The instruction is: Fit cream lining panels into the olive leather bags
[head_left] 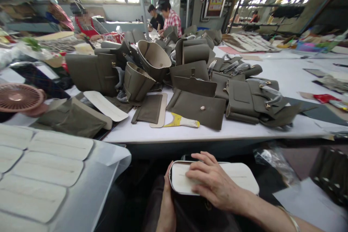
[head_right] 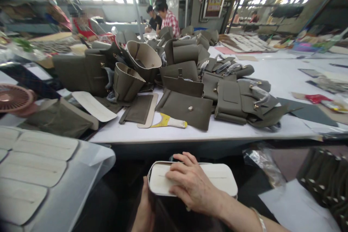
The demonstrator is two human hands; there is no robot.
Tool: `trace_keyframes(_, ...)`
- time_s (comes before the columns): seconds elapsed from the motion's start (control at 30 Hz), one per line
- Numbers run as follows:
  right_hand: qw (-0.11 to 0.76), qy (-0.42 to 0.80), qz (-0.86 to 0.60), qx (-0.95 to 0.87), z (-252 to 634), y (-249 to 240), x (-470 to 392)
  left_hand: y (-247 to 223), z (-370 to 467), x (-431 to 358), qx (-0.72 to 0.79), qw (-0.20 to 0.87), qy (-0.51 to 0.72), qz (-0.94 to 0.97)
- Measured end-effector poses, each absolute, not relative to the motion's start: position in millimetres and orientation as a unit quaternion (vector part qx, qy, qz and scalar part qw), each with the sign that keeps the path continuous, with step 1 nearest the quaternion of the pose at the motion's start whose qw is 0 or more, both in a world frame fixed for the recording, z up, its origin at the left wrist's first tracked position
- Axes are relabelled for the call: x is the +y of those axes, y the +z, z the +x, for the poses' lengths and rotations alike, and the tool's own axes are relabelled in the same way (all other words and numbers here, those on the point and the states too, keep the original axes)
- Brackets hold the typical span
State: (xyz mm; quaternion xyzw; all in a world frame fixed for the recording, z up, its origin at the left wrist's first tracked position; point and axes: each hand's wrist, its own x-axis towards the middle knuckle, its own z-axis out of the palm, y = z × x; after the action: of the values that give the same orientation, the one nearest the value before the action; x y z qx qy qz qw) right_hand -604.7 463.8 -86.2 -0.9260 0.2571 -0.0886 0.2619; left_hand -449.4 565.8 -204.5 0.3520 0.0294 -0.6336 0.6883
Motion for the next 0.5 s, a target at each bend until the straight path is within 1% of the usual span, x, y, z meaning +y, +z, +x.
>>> trace_keyframes(0.17, 0.260, -0.065, -0.939, 0.214, -595.1, -92.8, 451.0, -201.6, -444.1, 567.5, 0.000, 0.684, -0.625, 0.376)
trace_keyframes(0.4, 0.292, -0.026, -0.936, 0.196, -597.4, -95.0, 438.1, -199.0, -440.4, 567.2, -0.023, 0.664, -0.623, 0.412)
trace_keyframes(0.5, 0.286, -0.011, -0.941, 0.179, -596.4, -93.4, 437.0, -195.6, -441.1, 567.6, -0.028, 0.663, -0.621, 0.418)
